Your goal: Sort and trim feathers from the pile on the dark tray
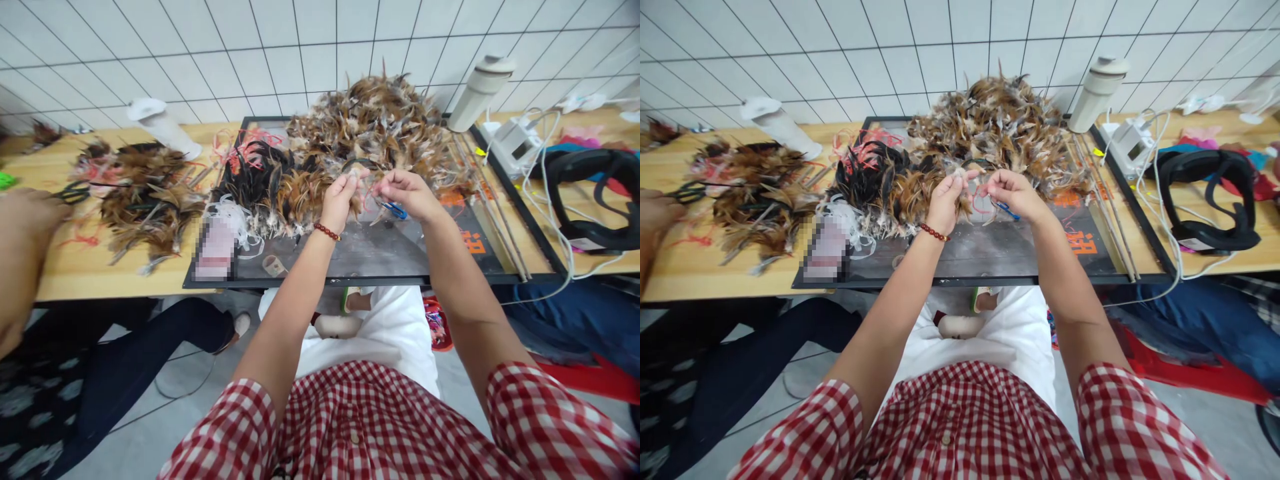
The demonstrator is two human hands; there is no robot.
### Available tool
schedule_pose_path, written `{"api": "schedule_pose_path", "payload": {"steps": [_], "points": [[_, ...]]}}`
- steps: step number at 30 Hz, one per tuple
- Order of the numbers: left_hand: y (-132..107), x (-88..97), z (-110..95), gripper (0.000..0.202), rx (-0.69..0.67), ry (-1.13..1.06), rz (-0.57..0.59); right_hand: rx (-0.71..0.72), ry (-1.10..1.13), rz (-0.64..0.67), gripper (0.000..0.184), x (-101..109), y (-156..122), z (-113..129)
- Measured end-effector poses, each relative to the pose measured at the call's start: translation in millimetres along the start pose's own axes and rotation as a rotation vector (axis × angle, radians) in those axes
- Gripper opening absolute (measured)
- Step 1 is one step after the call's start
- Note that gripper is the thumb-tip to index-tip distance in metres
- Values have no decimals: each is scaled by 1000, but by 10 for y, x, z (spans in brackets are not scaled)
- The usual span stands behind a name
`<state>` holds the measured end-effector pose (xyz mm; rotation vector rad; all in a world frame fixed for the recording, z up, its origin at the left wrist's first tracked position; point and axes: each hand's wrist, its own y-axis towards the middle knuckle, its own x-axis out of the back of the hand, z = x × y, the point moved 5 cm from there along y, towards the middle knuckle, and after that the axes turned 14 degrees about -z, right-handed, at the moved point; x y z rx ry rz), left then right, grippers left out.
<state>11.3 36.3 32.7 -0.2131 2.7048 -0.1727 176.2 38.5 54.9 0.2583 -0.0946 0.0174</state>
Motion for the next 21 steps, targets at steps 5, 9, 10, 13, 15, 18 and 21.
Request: {"api": "schedule_pose_path", "payload": {"steps": [5, 9, 10, 13, 15, 18, 21], "points": [[-61, -36, 51, 36, 110, 73, 105, -24, 72, -103, 39, 15, 17, 36], [-108, -45, 26, 38, 191, 46, 170, 4, -13, -164, 39, 81, 69, -59], [-115, -45, 20, 38, 213, 33, 180, 19, -49, -179, 39, 100, 81, -89], [-99, -37, 11, 40, 230, -1, 171, 84, -192, -202, 36, 150, 112, -171], [-59, -18, 4, 40, 187, -21, 123, 155, -339, -276, 33, 219, 126, -193], [-2, 10, 15, 38, 122, -19, 60, 285, -551, -504, 33, 354, 98, -112], [16, 9, 47, 37, 97, 17, 64, 396, -592, -579, 38, 327, 20, 47]]}}
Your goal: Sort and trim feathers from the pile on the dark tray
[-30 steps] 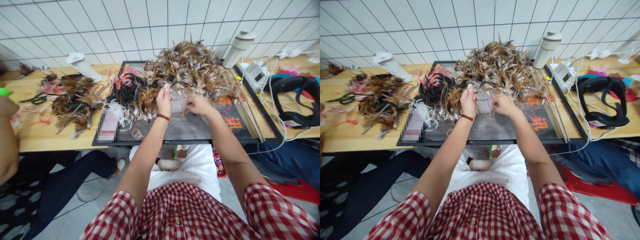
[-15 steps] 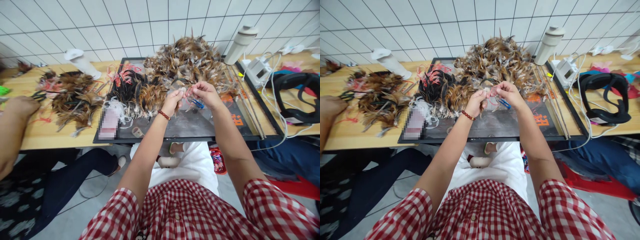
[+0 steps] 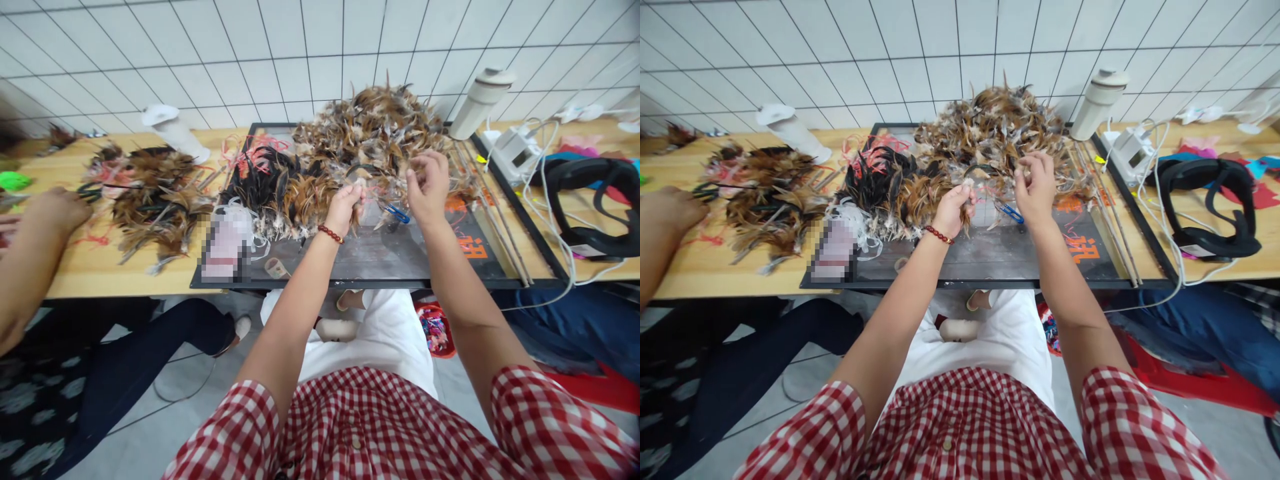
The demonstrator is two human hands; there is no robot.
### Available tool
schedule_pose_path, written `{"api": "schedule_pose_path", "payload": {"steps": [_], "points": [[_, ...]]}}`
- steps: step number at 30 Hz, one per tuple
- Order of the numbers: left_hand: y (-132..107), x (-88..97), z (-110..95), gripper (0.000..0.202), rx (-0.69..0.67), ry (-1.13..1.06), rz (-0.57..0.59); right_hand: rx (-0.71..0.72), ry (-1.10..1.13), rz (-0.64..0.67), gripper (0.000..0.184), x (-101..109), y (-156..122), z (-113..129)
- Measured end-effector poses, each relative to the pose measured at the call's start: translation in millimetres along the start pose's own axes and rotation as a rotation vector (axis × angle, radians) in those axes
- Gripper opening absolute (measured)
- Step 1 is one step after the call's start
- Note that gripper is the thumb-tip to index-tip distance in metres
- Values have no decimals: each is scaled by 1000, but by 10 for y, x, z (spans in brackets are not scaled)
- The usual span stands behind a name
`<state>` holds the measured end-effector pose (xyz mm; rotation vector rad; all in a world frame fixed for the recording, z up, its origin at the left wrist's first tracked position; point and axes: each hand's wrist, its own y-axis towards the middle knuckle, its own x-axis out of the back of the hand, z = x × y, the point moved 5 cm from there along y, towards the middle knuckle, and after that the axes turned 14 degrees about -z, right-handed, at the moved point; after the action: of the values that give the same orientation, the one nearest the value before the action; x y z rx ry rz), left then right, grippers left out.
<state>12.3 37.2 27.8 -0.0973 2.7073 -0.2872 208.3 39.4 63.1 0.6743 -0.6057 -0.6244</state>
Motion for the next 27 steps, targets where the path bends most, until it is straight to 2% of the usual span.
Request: {"api": "schedule_pose_path", "payload": {"steps": [2, 4, 6, 7, 9, 11, 15, 19, 22, 25, 27], "points": [[-3, -10, 17, 36, -14, 15, 11, 53, 78, 91, 37, -40, -46, 156], [-12, -24, 30, 37, -22, 18, 21, 74, 161, 275, 35, -146, -126, 277], [-15, -34, 40, 39, -23, 13, 17, 61, 179, 449, 33, -246, -203, 311], [-11, -33, 45, 40, -21, 9, 4, 49, 157, 492, 31, -273, -221, 292], [8, -16, 58, 42, -18, 3, -40, 21, 87, 473, 27, -269, -204, 207], [40, 14, 71, 41, -24, 0, -93, -13, 51, 387, 25, -222, -150, 113], [117, 85, 93, 41, -55, -6, -173, -62, 75, 280, 28, -164, -88, -7], [176, 150, 74, 44, -90, -40, -228, -10, -43, 261, 25, -126, -63, -79], [190, 174, 50, 44, -101, -43, -258, -6, -136, 177, 26, -43, -11, -122], [170, 141, 52, 43, -112, 2, -236, -46, -7, 106, 34, -37, -15, -62], [151, 102, 66, 42, -141, 53, -194, -85, 173, 179, 41, -148, -93, 31]]}}
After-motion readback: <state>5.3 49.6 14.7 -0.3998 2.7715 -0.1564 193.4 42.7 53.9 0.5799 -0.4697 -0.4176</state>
